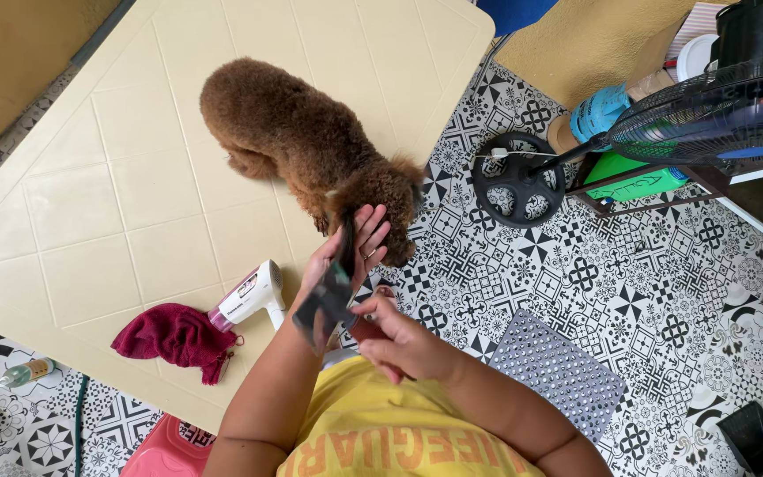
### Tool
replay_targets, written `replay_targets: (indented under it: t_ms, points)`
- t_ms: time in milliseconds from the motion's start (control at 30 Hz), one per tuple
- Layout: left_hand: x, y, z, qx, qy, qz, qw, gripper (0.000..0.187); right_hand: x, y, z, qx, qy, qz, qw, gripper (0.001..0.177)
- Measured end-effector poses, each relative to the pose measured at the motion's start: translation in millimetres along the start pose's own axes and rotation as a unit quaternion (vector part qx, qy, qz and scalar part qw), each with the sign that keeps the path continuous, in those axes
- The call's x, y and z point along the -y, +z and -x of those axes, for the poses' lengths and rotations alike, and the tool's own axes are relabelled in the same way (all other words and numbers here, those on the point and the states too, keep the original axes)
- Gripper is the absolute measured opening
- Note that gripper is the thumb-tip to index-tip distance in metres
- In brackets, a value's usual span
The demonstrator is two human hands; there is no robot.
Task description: The person grooms a small brown dog on a grooming table. They use a slicker brush to comb the dog's fur and a hairdryer to dry and fluff the coat, focusing on the tail and hindquarters.
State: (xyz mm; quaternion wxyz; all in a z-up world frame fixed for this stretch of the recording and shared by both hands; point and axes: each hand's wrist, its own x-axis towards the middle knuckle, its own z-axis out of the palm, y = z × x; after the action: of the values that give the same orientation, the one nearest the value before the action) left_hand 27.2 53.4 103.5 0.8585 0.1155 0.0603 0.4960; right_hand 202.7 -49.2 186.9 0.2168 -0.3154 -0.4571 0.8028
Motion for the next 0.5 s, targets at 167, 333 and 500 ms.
replay_targets:
  t_ms: [167,333,500]
  points:
    - [-0.6,2.5,-2.0,0.056,0.023,-0.006,0.998,0.060,-6.8,7.6,-33.8,-0.147,-0.001,0.160,0.976,0.042]
    - [0.4,4.0,-2.6,0.022,0.010,0.006,1.000,0.061,-6.5,-12.7,-7.5,-0.034,-0.013,0.052,0.998,0.042]
    - [-3.5,4.2,-14.7,0.061,0.004,0.030,0.998,0.061,-3.1,4.4,-30.7,-0.087,0.005,0.172,0.981,0.046]
